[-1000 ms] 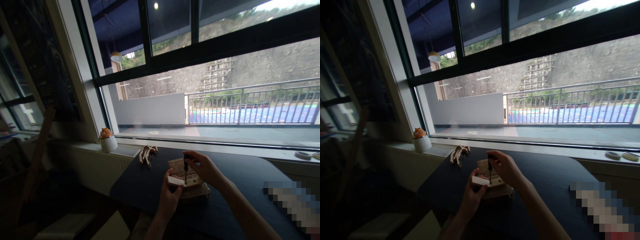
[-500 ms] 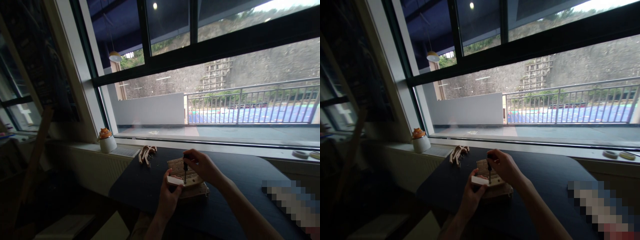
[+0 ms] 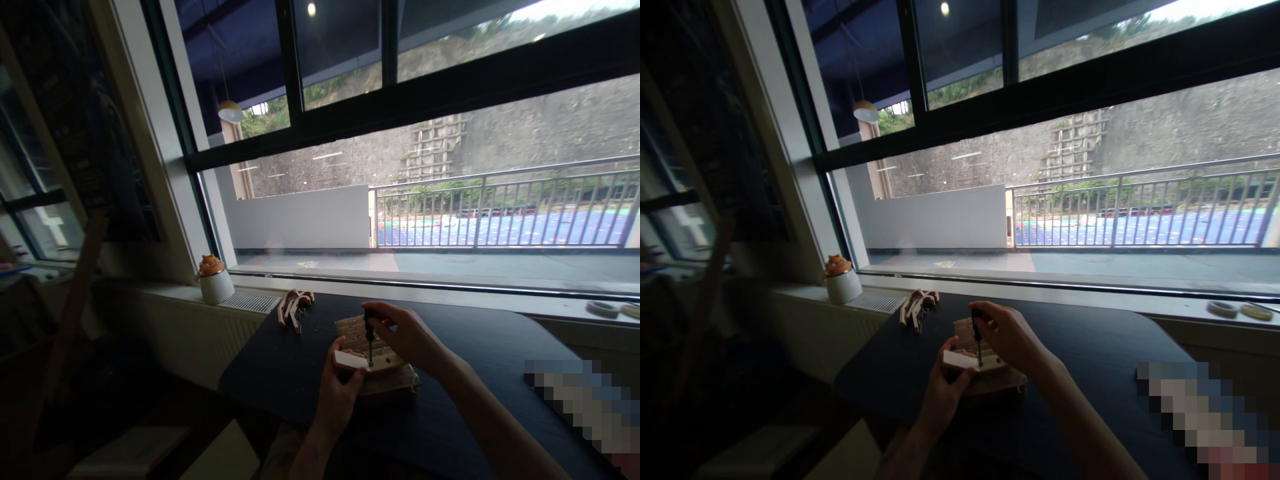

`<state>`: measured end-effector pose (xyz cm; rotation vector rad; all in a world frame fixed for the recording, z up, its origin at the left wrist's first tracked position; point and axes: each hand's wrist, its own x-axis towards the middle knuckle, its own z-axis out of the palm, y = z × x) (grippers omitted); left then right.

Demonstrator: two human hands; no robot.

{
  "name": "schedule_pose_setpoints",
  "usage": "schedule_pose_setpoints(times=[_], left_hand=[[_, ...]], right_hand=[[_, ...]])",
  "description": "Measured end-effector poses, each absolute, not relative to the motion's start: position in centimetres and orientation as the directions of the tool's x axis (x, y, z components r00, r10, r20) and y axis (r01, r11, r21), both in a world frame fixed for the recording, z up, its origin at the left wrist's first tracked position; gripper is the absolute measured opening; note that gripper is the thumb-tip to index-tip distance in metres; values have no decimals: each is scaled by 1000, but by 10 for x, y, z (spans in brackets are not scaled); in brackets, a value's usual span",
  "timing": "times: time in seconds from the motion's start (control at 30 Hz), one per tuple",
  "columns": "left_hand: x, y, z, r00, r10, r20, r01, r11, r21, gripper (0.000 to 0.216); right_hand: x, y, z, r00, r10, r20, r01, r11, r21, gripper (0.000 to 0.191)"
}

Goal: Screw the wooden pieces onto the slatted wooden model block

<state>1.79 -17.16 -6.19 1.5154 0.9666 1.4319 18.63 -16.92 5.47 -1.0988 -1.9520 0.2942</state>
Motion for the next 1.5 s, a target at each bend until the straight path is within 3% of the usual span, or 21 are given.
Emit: schedule_pose_setpoints(times=[0.23, 0.6, 1.0, 1.5], left_hand=[[18, -169, -65, 43, 932, 360, 11, -361, 933, 57], [18, -170, -64, 36, 931, 364, -33, -363, 931, 56], [17, -168, -66, 43, 930, 365, -16, -365, 931, 57], [18, -168, -67, 23, 933, 360, -30, -360, 933, 57]], right_hand=[[185, -164, 57, -214, 787, 579, 629, 564, -534, 23], [176, -168, 59, -336, 734, 591, 597, 651, -469, 33], [174, -167, 48, -270, 729, 630, 641, 624, -447, 32], [173, -170, 57, -309, 735, 603, 623, 635, -456, 31]])
